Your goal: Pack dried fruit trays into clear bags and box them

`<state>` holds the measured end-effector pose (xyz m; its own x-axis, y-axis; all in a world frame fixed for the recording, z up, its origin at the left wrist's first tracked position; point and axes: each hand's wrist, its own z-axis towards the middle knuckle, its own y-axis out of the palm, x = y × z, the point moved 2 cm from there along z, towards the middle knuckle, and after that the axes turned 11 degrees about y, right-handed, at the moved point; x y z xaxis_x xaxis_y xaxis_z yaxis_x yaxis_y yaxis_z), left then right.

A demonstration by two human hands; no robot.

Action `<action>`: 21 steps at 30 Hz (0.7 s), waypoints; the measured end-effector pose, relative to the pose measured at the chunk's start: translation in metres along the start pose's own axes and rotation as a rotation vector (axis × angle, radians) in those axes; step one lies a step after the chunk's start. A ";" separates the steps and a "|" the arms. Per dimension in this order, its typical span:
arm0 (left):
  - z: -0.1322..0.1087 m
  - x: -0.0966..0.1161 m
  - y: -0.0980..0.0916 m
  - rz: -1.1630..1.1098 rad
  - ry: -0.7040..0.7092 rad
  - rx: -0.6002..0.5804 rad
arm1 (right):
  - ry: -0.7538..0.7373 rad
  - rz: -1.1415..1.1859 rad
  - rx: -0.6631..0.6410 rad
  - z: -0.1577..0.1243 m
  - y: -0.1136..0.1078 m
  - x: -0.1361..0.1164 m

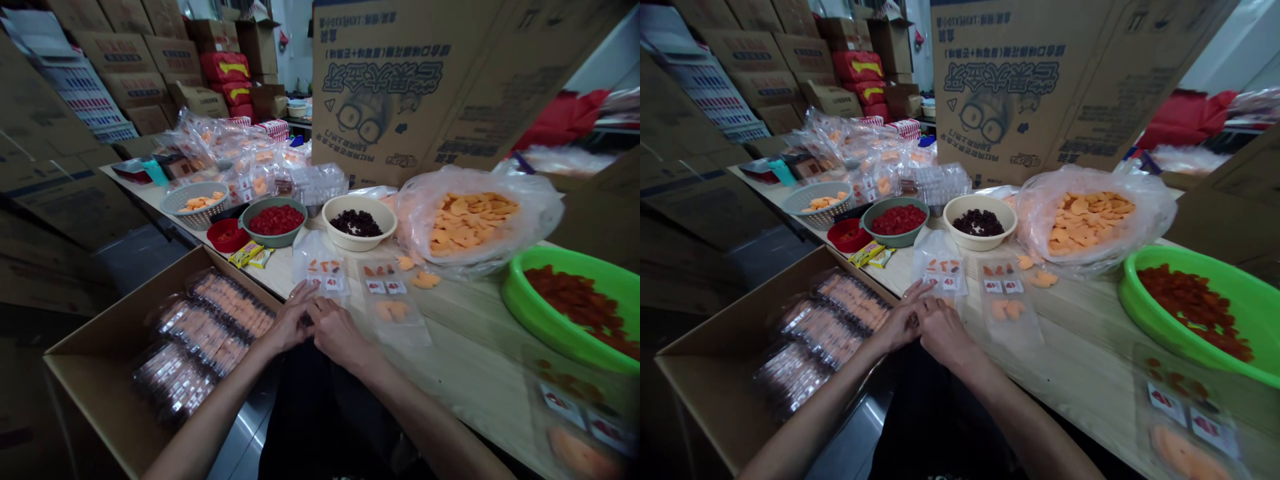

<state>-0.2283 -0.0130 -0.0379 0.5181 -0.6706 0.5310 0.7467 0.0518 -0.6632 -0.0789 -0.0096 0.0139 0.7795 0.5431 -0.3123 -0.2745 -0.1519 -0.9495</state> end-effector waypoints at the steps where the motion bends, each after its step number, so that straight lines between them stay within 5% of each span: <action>1: 0.000 0.001 0.000 -0.023 0.030 -0.047 | 0.035 0.023 0.014 -0.001 -0.001 0.001; 3: 0.001 0.001 0.002 -0.035 0.050 -0.034 | 0.075 0.045 0.030 -0.003 -0.004 0.002; 8: 0.006 0.013 0.012 0.001 0.089 0.209 | 0.025 0.026 0.023 -0.015 -0.018 -0.009; 15: 0.029 0.084 0.018 0.008 0.118 0.522 | -0.077 0.072 0.284 -0.063 -0.065 -0.016; 21: 0.079 0.096 0.096 -0.132 0.112 0.430 | 0.116 0.082 0.419 -0.099 -0.082 0.044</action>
<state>-0.0739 -0.0138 -0.0084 0.3761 -0.7666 0.5205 0.9208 0.2469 -0.3018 0.0335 -0.0556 0.0752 0.7971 0.4431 -0.4102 -0.5242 0.1706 -0.8343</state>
